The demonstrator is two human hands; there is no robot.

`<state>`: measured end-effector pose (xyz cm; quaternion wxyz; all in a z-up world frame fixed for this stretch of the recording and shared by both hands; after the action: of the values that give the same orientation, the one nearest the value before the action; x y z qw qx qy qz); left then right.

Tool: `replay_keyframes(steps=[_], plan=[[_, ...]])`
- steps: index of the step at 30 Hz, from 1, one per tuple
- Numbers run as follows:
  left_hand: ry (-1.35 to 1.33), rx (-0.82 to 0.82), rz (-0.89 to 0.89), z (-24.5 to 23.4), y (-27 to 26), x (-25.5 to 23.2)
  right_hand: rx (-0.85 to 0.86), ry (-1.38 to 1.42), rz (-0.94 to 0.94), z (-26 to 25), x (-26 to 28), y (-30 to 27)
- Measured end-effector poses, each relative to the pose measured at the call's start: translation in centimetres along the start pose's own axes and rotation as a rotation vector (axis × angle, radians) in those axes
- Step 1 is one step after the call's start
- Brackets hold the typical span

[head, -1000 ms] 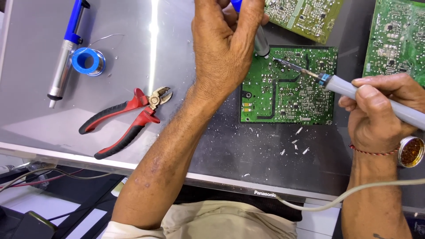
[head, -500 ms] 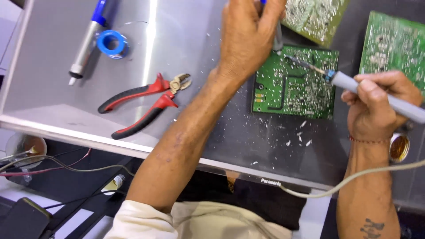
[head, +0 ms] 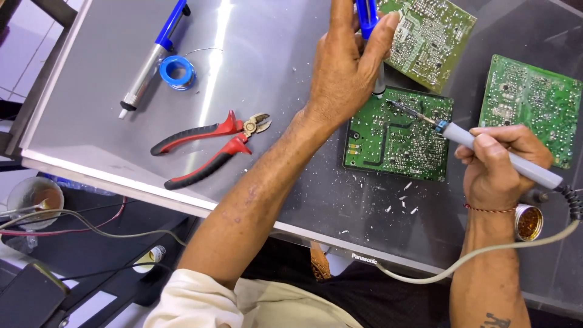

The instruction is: The person uses a soldering iron and a desoldering pump to remove components from a green circuit board. They repeatedly heat solder joints and use the pump to extract the molten solder, occasionally adjusting the board's position on the workbench.

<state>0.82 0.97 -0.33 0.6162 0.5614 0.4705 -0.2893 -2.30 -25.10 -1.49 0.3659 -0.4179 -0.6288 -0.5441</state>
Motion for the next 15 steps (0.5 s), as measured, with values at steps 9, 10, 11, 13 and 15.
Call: replay_keyframes(steps=[9, 10, 11, 13, 15], plan=[[-0.057, 0.014, 0.094, 0.3, 0.0, 0.1, 0.012, -0.013, 0.010, -0.3, -0.1, -0.1], [-0.058, 0.013, 0.093, 0.2, 0.0, 0.0, 0.013, -0.014, 0.012, -0.4, -0.2, 0.0], [-0.051, 0.024, 0.077, 0.1, -0.1, -0.1, 0.021, -0.013, 0.002, -0.4, -0.2, 0.0], [-0.046, 0.041, 0.053, -0.2, 0.3, -1.1, 0.026, -0.014, 0.001, -0.4, -0.4, 0.2], [0.076, -0.071, 0.214, -0.7, 0.2, -2.8, 0.008, -0.032, -0.001, -0.6, -0.6, 0.0]])
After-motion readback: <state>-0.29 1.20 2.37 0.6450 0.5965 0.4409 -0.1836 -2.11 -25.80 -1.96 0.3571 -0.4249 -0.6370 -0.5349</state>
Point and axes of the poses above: each hand's wrist, its own y-axis towards the middle knuckle, its own z-axis out of the palm, x = y × z, the point moved 1 cm from there along y, towards the middle knuckle, and after that the axes turned 6 degrees about x, right-handed, at the moved point
